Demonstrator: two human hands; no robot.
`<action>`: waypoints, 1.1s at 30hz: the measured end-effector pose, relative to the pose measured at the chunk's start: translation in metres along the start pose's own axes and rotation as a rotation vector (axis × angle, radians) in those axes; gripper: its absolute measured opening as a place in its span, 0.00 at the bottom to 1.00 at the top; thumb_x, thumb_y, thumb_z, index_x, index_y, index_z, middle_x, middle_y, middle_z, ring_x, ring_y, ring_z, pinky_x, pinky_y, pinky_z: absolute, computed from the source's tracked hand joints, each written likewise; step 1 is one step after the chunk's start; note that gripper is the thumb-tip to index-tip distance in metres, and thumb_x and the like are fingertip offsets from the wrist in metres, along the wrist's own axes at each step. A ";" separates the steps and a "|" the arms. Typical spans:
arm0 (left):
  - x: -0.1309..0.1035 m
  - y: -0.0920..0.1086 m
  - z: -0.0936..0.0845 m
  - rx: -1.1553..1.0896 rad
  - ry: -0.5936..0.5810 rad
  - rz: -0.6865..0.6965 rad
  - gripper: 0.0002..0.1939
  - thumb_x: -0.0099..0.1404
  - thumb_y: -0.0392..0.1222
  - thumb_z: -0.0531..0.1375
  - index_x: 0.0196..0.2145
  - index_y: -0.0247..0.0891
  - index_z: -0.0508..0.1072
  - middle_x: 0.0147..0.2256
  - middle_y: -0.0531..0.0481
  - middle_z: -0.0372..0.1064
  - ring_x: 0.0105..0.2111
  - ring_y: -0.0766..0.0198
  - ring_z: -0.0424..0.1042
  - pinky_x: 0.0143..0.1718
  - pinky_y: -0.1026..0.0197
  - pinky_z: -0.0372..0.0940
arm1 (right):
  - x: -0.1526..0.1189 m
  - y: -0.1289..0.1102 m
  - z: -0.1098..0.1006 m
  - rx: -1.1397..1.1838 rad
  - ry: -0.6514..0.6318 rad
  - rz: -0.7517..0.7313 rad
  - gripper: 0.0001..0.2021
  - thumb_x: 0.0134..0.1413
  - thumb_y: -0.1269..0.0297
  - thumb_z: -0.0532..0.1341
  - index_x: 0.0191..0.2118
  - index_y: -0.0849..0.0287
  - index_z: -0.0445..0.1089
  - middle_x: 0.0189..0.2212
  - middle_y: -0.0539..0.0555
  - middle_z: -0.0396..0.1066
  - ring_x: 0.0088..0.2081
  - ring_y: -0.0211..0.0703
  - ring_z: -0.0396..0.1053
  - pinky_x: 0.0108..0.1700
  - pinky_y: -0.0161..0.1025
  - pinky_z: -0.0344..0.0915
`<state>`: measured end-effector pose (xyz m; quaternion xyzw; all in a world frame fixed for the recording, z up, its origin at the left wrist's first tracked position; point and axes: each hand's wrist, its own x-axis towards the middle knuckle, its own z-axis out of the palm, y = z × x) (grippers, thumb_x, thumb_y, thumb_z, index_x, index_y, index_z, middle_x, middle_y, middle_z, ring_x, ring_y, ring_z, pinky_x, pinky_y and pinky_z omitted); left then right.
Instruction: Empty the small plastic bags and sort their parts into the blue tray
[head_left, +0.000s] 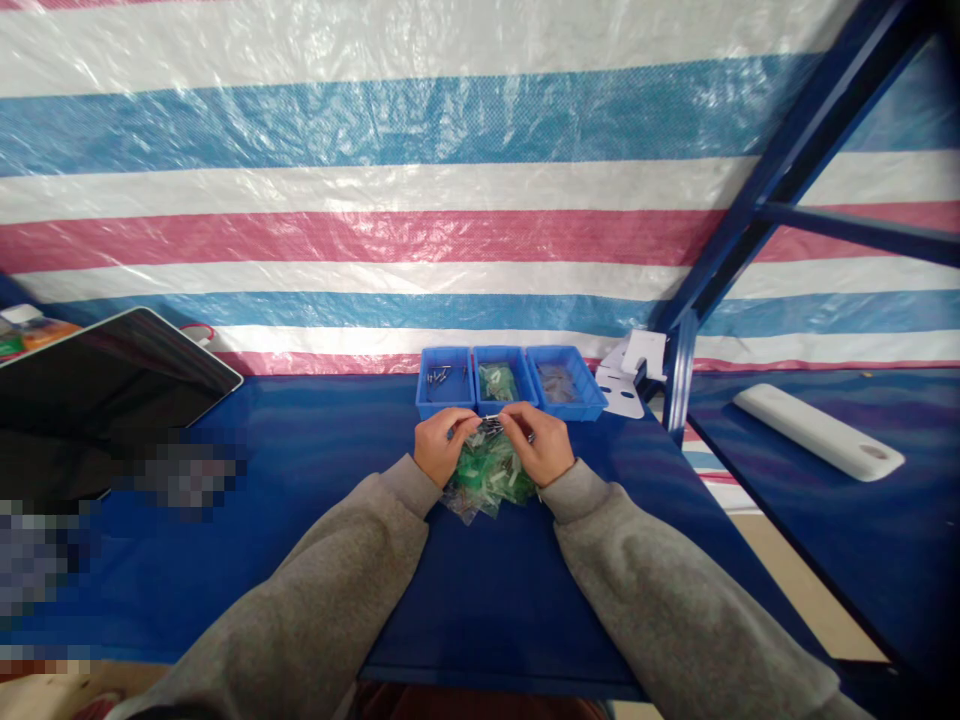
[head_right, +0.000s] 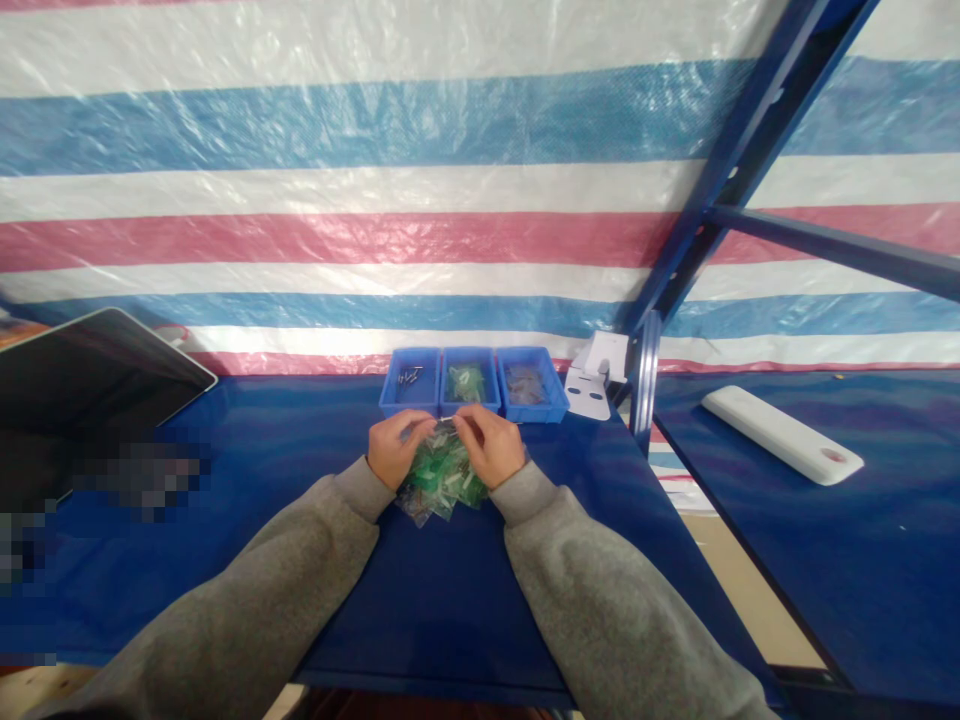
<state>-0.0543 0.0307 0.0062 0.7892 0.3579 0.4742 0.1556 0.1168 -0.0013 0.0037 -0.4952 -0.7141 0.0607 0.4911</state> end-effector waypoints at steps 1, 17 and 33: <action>0.000 0.000 0.000 0.010 -0.003 -0.009 0.10 0.63 0.43 0.55 0.30 0.36 0.74 0.27 0.51 0.73 0.27 0.67 0.71 0.32 0.65 0.64 | 0.000 0.000 0.000 0.006 -0.006 -0.002 0.10 0.58 0.59 0.52 0.35 0.58 0.67 0.27 0.51 0.70 0.25 0.37 0.66 0.30 0.34 0.62; 0.000 0.008 -0.002 -0.124 0.050 0.106 0.06 0.62 0.40 0.56 0.30 0.34 0.69 0.34 0.45 0.71 0.35 0.65 0.71 0.38 0.61 0.65 | 0.001 -0.002 0.001 -0.057 -0.047 -0.092 0.16 0.61 0.59 0.49 0.26 0.59 0.66 0.21 0.50 0.66 0.25 0.37 0.65 0.30 0.33 0.59; -0.002 0.002 0.002 -0.021 0.002 0.050 0.10 0.63 0.44 0.54 0.29 0.36 0.69 0.26 0.53 0.69 0.26 0.69 0.68 0.32 0.67 0.62 | 0.001 -0.002 -0.001 -0.038 0.048 -0.056 0.17 0.60 0.57 0.50 0.25 0.58 0.67 0.20 0.51 0.67 0.24 0.38 0.65 0.29 0.35 0.61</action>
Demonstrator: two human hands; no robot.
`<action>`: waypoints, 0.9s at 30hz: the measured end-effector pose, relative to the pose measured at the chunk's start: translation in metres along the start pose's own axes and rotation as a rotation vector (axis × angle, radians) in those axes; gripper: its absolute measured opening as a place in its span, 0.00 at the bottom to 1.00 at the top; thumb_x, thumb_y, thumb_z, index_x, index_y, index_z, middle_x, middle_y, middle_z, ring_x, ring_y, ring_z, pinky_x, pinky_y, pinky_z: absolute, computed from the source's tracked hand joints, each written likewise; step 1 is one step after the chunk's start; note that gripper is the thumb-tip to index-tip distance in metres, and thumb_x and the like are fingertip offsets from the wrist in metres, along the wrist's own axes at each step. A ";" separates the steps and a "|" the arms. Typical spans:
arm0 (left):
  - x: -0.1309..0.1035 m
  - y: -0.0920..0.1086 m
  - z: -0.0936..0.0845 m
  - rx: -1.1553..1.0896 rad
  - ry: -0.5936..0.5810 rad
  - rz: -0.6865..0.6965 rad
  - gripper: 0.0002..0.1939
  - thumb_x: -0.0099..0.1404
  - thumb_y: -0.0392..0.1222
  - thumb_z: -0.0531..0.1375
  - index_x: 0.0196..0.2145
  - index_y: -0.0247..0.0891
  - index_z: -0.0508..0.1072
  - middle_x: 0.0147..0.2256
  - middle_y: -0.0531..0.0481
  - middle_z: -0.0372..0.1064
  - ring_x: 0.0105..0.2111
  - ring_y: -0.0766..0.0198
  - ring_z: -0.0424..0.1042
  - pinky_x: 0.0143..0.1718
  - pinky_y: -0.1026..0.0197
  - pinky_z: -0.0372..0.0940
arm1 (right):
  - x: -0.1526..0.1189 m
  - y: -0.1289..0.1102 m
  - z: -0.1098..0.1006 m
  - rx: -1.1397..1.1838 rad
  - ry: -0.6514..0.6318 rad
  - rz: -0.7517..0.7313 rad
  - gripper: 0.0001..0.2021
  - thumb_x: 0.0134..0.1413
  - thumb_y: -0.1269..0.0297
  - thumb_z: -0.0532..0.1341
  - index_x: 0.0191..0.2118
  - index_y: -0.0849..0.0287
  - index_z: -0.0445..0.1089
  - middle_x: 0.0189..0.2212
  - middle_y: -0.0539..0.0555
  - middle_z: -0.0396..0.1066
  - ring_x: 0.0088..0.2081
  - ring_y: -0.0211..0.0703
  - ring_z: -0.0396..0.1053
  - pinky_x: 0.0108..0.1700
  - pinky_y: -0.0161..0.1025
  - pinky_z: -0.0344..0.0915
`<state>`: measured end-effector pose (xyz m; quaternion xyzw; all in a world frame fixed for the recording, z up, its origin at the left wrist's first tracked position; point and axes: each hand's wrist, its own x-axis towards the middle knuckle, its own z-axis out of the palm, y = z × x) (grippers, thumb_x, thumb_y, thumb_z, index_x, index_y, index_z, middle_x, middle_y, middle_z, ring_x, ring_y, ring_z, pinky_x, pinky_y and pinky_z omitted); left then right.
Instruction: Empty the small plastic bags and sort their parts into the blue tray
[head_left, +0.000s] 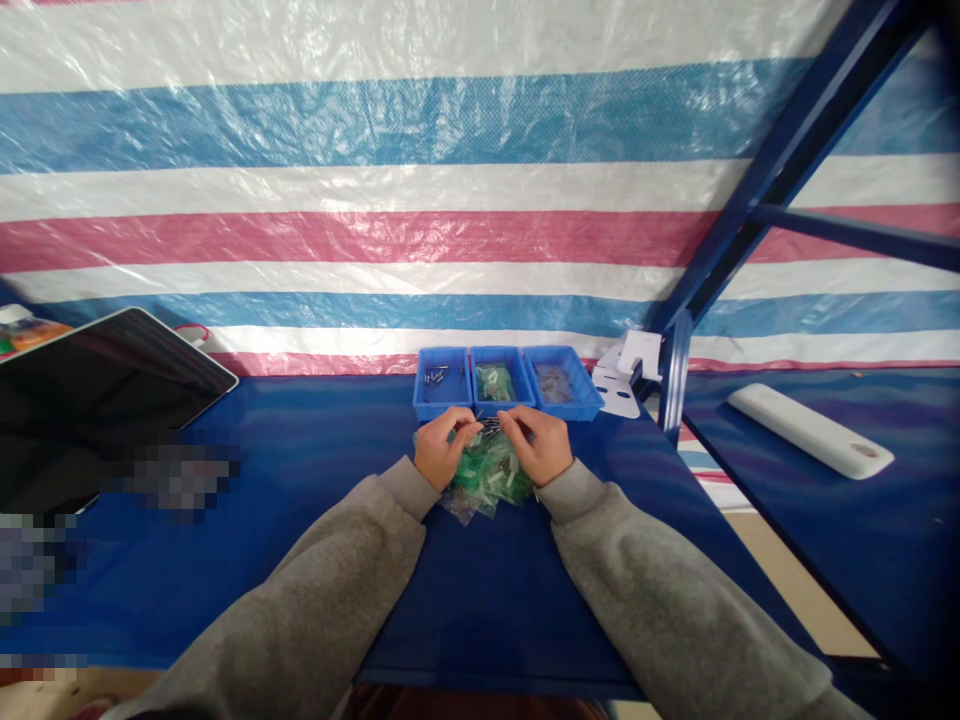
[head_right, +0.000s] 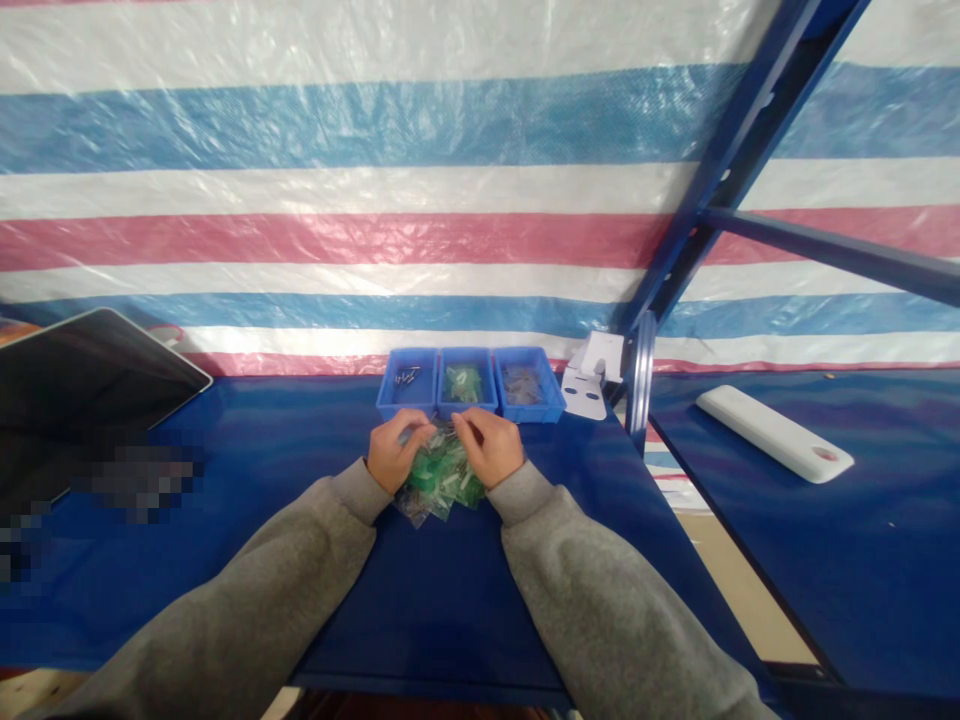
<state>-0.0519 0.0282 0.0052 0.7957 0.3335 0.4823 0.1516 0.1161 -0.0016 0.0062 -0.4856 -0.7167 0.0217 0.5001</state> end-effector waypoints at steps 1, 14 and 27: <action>0.000 0.000 0.000 0.001 0.011 0.002 0.10 0.63 0.44 0.55 0.29 0.36 0.69 0.26 0.53 0.69 0.26 0.69 0.68 0.32 0.67 0.62 | 0.000 0.000 0.000 0.014 0.007 0.002 0.16 0.60 0.58 0.50 0.27 0.58 0.67 0.22 0.52 0.69 0.25 0.38 0.67 0.31 0.35 0.62; 0.001 0.002 -0.003 -0.055 -0.092 0.069 0.11 0.65 0.41 0.52 0.32 0.37 0.72 0.30 0.49 0.72 0.31 0.66 0.70 0.37 0.64 0.64 | -0.002 0.002 0.003 0.071 -0.027 -0.024 0.11 0.59 0.62 0.51 0.39 0.57 0.70 0.35 0.54 0.74 0.34 0.41 0.71 0.35 0.37 0.67; -0.002 -0.001 0.001 -0.131 -0.061 -0.044 0.11 0.66 0.40 0.50 0.40 0.36 0.70 0.25 0.53 0.70 0.23 0.70 0.69 0.31 0.67 0.65 | -0.002 0.001 -0.001 0.047 -0.058 0.016 0.12 0.59 0.58 0.51 0.34 0.58 0.67 0.27 0.51 0.70 0.27 0.38 0.67 0.32 0.34 0.62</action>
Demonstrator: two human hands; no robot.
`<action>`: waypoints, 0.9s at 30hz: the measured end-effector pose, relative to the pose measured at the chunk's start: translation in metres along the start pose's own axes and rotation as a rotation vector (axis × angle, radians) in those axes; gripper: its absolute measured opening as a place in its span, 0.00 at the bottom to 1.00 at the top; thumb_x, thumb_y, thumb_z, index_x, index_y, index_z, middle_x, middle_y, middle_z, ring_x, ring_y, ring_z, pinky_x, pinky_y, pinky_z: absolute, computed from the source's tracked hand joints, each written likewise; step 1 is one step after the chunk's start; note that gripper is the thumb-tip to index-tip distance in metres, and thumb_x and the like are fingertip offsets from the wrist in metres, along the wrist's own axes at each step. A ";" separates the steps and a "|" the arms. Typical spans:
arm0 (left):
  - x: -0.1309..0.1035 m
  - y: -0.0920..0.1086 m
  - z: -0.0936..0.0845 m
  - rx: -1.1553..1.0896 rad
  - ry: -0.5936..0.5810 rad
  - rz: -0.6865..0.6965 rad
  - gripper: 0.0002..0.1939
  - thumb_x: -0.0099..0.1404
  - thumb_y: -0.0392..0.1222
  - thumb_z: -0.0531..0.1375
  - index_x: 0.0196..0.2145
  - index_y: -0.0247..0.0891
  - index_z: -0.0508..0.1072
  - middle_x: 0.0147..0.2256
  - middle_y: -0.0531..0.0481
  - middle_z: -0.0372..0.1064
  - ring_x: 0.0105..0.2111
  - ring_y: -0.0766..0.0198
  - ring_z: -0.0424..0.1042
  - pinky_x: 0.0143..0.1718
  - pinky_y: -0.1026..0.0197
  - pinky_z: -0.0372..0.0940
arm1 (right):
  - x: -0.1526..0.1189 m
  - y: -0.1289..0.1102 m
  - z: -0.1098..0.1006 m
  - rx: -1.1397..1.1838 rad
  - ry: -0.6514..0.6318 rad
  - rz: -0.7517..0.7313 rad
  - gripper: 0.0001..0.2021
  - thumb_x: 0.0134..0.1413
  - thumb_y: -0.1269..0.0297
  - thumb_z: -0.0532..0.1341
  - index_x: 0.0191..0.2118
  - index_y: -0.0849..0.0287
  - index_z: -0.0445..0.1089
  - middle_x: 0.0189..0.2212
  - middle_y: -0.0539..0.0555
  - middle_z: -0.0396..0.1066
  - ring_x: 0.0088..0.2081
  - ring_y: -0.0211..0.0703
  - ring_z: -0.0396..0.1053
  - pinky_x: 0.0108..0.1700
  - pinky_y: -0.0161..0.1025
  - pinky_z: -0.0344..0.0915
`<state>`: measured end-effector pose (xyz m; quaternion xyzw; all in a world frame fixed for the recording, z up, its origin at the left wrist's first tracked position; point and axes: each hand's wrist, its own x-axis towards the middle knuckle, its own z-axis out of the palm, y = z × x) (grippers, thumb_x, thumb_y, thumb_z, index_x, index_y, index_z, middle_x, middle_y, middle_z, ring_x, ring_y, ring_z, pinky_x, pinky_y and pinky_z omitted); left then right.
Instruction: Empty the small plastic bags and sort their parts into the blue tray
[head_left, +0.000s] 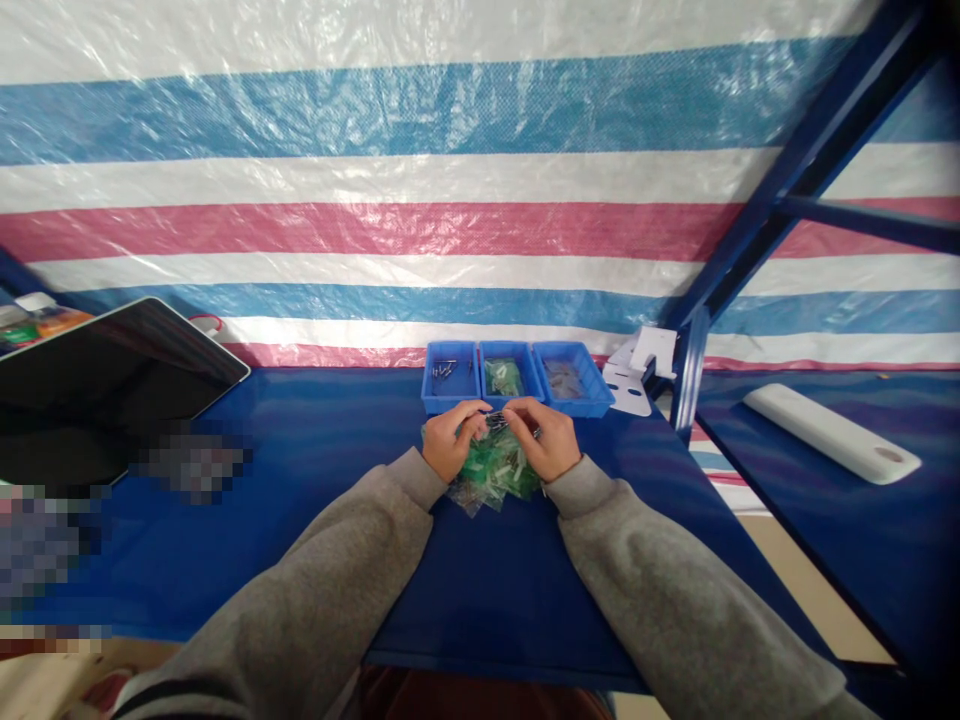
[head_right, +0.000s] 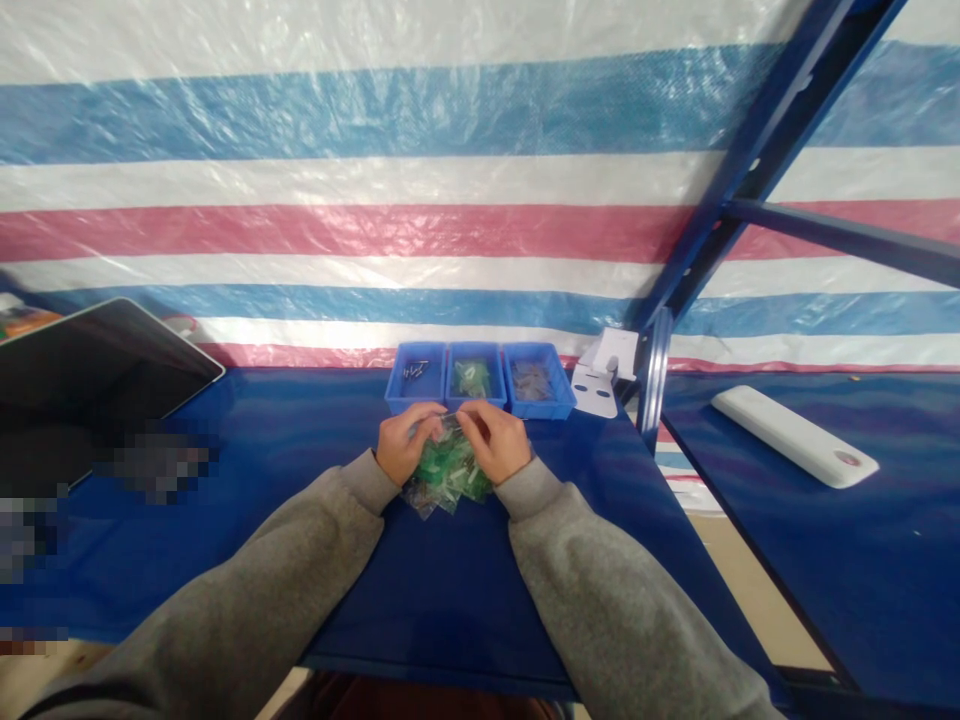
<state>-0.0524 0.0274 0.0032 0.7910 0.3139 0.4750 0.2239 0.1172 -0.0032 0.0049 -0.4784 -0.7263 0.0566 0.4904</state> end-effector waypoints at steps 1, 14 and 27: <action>0.000 0.000 0.000 -0.006 -0.005 -0.007 0.11 0.66 0.40 0.50 0.41 0.36 0.70 0.24 0.53 0.70 0.22 0.70 0.69 0.30 0.67 0.65 | 0.000 0.000 0.000 0.005 -0.009 -0.003 0.12 0.59 0.58 0.51 0.34 0.58 0.67 0.27 0.51 0.70 0.27 0.37 0.67 0.31 0.34 0.62; 0.003 0.003 -0.003 -0.023 0.078 -0.064 0.08 0.60 0.42 0.58 0.31 0.36 0.73 0.26 0.51 0.73 0.24 0.68 0.72 0.30 0.66 0.67 | 0.001 -0.003 0.000 -0.033 -0.076 -0.034 0.17 0.61 0.59 0.48 0.25 0.59 0.63 0.20 0.49 0.62 0.24 0.36 0.62 0.29 0.33 0.57; 0.000 0.012 -0.004 0.051 0.048 0.062 0.08 0.65 0.37 0.51 0.37 0.37 0.69 0.35 0.49 0.73 0.35 0.67 0.73 0.40 0.65 0.66 | 0.001 0.000 0.002 0.000 0.008 -0.011 0.13 0.60 0.60 0.50 0.32 0.59 0.68 0.27 0.53 0.71 0.29 0.38 0.68 0.34 0.34 0.62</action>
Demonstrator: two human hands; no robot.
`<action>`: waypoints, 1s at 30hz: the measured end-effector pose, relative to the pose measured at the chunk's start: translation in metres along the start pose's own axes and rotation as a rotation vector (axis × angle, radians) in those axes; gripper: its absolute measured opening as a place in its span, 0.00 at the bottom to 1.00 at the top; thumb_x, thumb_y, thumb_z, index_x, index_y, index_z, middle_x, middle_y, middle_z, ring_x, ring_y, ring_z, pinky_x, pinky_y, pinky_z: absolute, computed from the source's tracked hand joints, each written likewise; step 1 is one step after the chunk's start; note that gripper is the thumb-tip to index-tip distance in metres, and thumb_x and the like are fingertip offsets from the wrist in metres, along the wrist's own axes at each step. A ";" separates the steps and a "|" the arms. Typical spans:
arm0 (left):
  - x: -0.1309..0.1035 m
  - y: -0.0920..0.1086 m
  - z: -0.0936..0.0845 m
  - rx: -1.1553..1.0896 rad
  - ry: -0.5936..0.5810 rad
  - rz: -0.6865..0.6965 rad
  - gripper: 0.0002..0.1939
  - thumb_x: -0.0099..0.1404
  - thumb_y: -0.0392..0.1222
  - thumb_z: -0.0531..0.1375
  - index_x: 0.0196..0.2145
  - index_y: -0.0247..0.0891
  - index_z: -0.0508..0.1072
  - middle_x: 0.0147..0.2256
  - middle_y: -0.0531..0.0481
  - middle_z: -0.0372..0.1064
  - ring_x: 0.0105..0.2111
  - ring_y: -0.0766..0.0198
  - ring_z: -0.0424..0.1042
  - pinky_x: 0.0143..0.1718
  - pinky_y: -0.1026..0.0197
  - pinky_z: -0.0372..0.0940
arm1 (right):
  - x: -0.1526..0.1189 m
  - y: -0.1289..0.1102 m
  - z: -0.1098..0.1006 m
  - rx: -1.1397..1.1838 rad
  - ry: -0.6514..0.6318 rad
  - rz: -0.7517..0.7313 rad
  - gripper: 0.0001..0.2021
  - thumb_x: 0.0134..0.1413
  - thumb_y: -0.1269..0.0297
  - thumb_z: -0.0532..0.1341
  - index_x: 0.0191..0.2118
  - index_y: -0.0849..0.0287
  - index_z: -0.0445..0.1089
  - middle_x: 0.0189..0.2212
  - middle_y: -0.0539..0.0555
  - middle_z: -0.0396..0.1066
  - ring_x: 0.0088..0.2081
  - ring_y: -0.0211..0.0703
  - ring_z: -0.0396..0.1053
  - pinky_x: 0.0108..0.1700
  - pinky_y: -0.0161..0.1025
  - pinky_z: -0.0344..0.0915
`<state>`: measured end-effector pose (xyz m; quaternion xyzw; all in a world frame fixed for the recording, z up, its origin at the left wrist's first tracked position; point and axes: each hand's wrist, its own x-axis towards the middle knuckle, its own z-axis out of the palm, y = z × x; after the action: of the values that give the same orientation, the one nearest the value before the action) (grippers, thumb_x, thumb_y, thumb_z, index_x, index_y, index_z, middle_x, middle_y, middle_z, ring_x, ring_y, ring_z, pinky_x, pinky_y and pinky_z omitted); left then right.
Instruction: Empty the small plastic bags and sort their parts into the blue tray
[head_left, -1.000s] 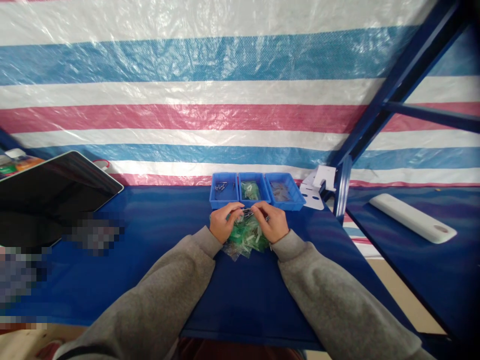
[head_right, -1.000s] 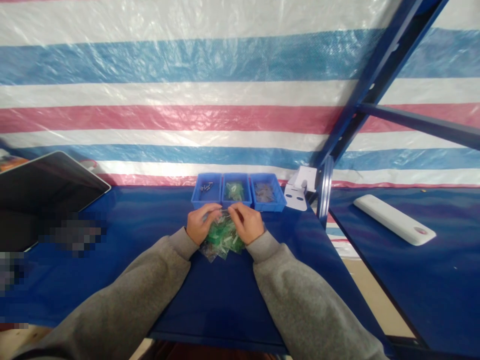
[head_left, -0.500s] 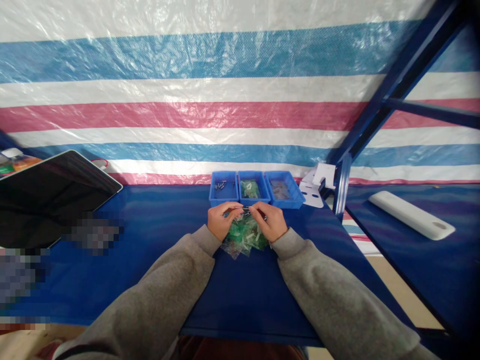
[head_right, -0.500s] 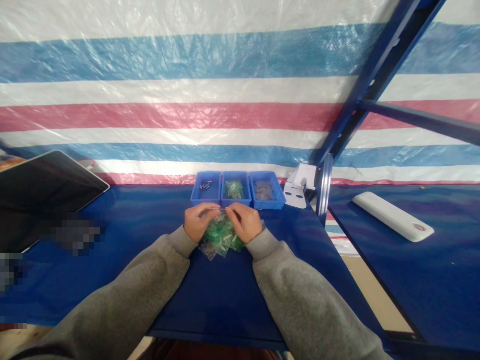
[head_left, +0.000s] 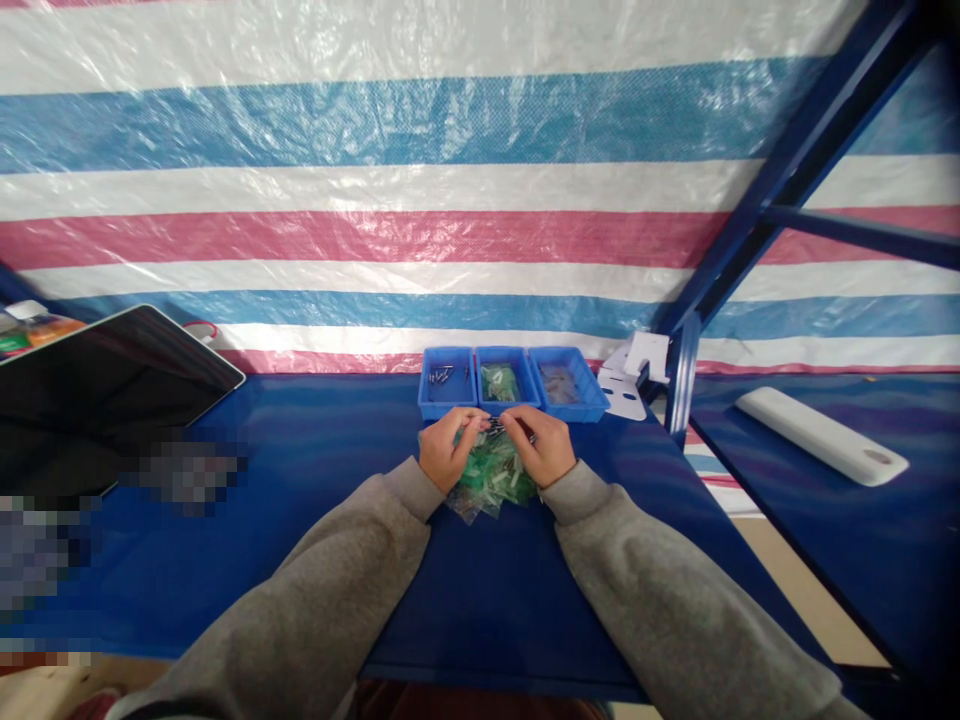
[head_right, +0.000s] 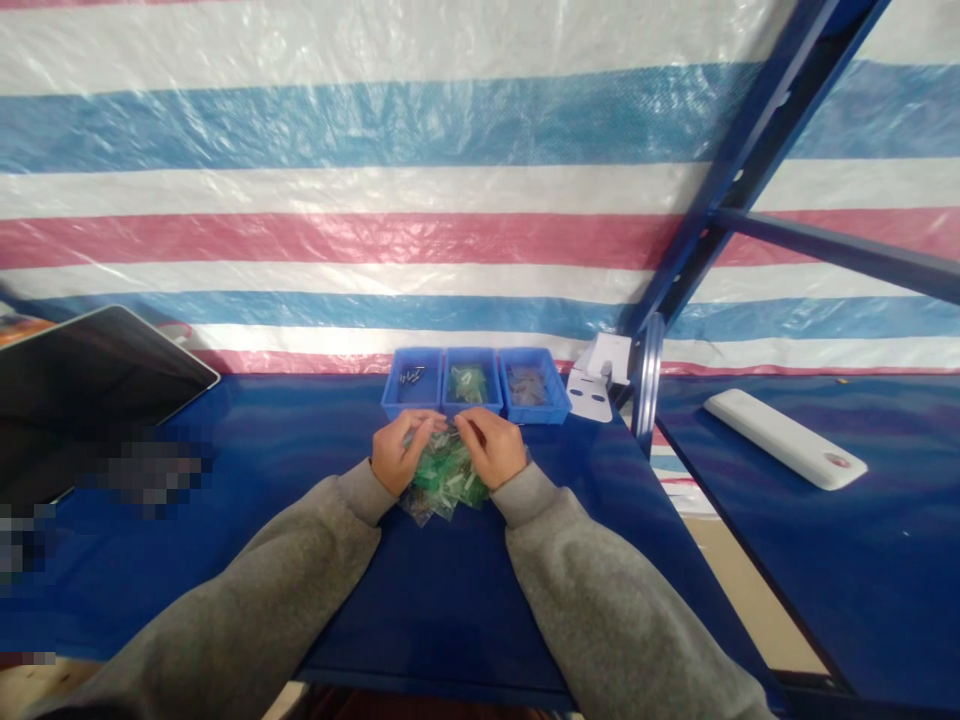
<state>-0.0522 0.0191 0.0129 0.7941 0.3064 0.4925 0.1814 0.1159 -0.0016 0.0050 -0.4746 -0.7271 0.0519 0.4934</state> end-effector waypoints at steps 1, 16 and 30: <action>0.000 0.000 0.000 0.015 -0.006 0.005 0.08 0.65 0.38 0.51 0.37 0.37 0.70 0.33 0.49 0.73 0.34 0.67 0.73 0.39 0.65 0.66 | 0.000 0.000 0.000 -0.002 -0.004 -0.001 0.13 0.60 0.60 0.50 0.32 0.59 0.68 0.27 0.53 0.71 0.29 0.39 0.68 0.35 0.34 0.62; 0.044 -0.014 -0.028 0.266 0.309 0.161 0.07 0.64 0.38 0.54 0.31 0.35 0.69 0.34 0.48 0.72 0.35 0.66 0.71 0.40 0.63 0.64 | -0.001 0.003 0.000 -0.014 -0.007 -0.004 0.14 0.60 0.60 0.50 0.31 0.59 0.68 0.27 0.53 0.71 0.29 0.39 0.68 0.34 0.35 0.63; 0.045 -0.015 -0.029 0.434 0.123 0.054 0.12 0.66 0.40 0.48 0.42 0.40 0.70 0.49 0.45 0.63 0.50 0.58 0.61 0.52 0.53 0.54 | -0.001 0.007 0.001 -0.061 -0.008 0.010 0.14 0.60 0.59 0.50 0.31 0.59 0.69 0.27 0.53 0.71 0.29 0.39 0.68 0.33 0.34 0.62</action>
<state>-0.0678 0.0602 0.0473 0.7910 0.3943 0.4670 -0.0260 0.1193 0.0018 0.0003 -0.4929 -0.7279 0.0343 0.4754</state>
